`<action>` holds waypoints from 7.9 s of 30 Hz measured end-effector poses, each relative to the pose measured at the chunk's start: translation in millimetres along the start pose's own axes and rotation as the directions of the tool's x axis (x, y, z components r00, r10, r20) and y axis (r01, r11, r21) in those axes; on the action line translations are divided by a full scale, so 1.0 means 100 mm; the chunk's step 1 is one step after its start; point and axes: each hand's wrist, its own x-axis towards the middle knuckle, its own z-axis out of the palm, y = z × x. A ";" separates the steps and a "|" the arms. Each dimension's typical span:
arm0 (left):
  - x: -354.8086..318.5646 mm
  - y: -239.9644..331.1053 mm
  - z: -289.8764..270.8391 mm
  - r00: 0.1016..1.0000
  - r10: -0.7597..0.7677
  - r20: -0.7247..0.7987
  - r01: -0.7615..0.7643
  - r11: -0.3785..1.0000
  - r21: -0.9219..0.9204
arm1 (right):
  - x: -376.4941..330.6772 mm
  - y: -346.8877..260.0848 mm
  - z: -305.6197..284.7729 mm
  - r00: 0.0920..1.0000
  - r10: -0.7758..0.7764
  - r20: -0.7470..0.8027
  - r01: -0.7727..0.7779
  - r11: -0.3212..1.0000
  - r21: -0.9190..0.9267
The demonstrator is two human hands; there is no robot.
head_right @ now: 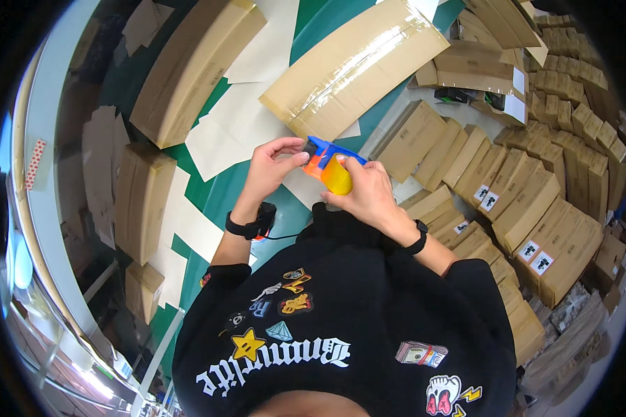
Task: Packing items into boxes and sealing them with tape on an assembly line.
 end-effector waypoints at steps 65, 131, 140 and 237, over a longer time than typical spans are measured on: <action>1.62 -0.45 -1.16 0.978 -0.154 -0.139 0.177 0.968 0.175 | 1.30 -0.23 0.29 0.914 0.401 0.056 -0.343 0.694 0.632; 0.36 -1.37 0.91 0.265 -0.338 -0.903 0.177 0.938 -0.299 | 1.37 2.69 -1.88 0.870 0.315 0.379 -0.447 0.829 0.337; 0.51 -1.53 1.23 0.531 -0.696 -0.482 -0.101 0.513 -0.852 | 0.84 2.69 -1.59 0.891 0.443 0.101 -0.441 0.792 0.423; -0.08 -0.63 1.55 0.401 -0.404 -0.822 -0.581 0.582 -0.569 | 2.58 3.48 -1.75 0.898 -0.235 0.372 0.160 0.962 0.223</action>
